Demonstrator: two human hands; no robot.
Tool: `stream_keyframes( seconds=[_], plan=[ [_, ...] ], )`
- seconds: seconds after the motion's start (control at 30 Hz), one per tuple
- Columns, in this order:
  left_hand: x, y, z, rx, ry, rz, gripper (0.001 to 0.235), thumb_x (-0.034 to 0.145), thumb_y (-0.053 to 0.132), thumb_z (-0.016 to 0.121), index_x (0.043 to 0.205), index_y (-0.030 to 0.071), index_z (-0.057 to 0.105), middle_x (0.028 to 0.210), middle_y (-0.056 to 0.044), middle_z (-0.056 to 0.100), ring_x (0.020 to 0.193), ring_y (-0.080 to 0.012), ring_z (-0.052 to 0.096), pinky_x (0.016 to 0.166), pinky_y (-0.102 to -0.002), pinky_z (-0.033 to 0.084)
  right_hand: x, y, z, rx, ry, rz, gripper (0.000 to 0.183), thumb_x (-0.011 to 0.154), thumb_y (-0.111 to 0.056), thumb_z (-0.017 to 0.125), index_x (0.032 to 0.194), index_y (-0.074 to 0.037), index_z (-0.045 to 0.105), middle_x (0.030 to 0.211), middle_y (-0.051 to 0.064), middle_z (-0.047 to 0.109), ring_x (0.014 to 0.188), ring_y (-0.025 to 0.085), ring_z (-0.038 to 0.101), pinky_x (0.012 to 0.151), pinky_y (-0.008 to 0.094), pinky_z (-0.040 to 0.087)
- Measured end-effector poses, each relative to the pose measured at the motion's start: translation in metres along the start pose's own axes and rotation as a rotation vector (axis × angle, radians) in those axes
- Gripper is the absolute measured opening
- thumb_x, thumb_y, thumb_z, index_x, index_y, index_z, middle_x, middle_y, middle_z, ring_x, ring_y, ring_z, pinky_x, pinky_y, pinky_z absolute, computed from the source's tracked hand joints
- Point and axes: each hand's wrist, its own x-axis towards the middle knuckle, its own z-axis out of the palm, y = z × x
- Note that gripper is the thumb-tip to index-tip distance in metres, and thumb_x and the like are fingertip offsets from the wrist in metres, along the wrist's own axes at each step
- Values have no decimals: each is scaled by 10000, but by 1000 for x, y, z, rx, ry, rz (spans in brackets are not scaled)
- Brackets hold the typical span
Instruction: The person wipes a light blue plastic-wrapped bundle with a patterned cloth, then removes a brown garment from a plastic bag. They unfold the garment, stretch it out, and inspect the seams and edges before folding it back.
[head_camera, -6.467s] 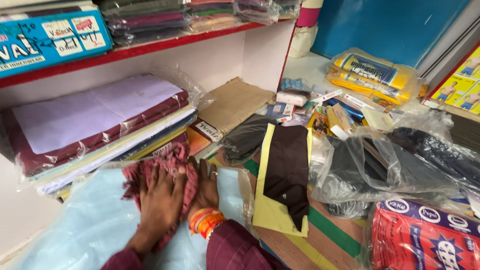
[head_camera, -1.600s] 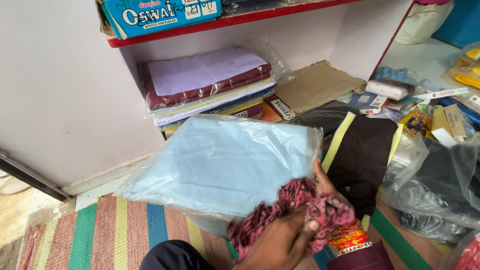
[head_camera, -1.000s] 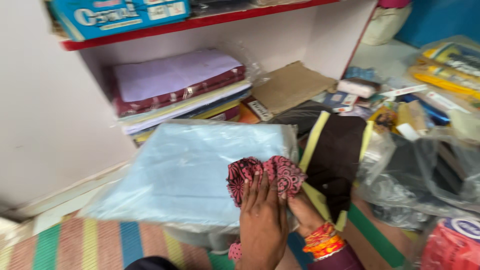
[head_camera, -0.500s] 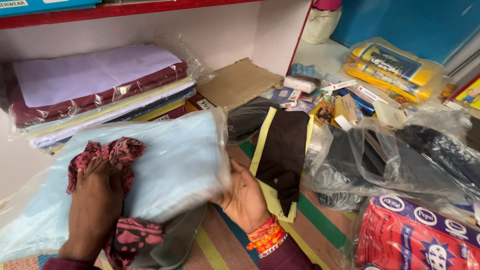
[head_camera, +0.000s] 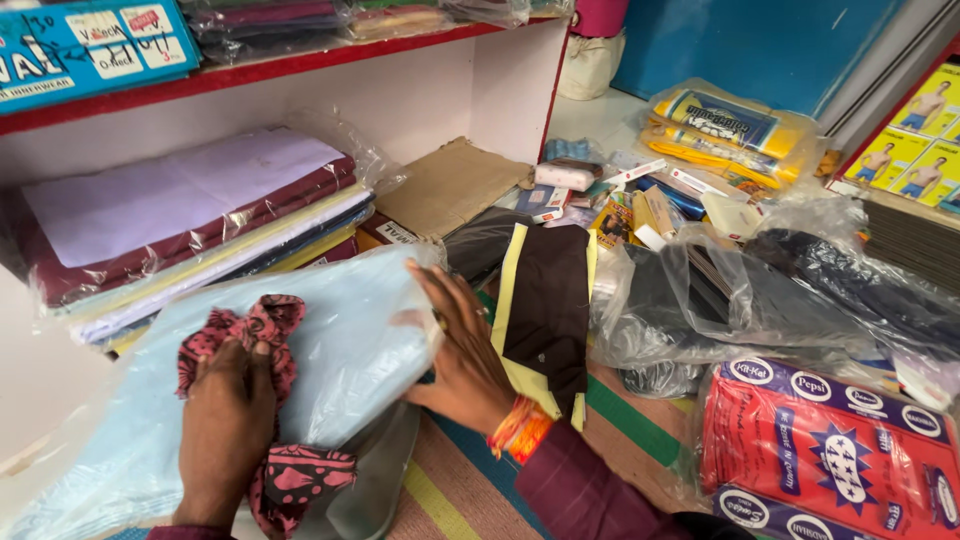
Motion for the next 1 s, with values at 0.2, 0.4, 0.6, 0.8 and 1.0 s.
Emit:
stream_keyframes(
  seconds=[0.2,0.4,0.6,0.8,1.0],
  plan=[
    [1,0,-1,-101,-265,-229,423,1068,373,544,935,-20,631,758,-311,653,651,-433,590,646,-503,453,23,16,16,470,-210,386,1125,666,-505,944,1462,-32,304,1415,214,490,1314,307,562,1120,426,470],
    [-25,0,-4,-761,-271,-221,435,1040,396,516,1033,13,724,818,-39,675,764,-54,540,685,-277,481,26,33,32,613,-368,340,774,772,-462,908,1298,7,591,1215,165,688,1130,206,648,1012,370,517],
    [-47,-18,-24,100,-76,347,954,521,588,965,1174,-5,601,976,-144,605,909,-305,599,823,-408,508,31,9,30,717,-146,480,478,811,-392,866,1009,-3,672,958,50,726,911,112,664,827,301,561],
    [-6,-40,-108,138,66,140,558,591,44,792,1133,40,661,963,-181,593,967,-410,589,860,-494,489,70,-33,15,746,93,387,371,879,-316,852,990,6,704,943,38,724,880,100,649,808,287,545],
    [66,23,-187,284,237,267,189,844,78,743,1020,31,693,937,-179,603,904,-394,599,809,-495,488,139,-61,-14,1144,162,663,315,931,-321,792,1066,-48,715,967,12,714,861,83,633,759,300,515]
  ],
)
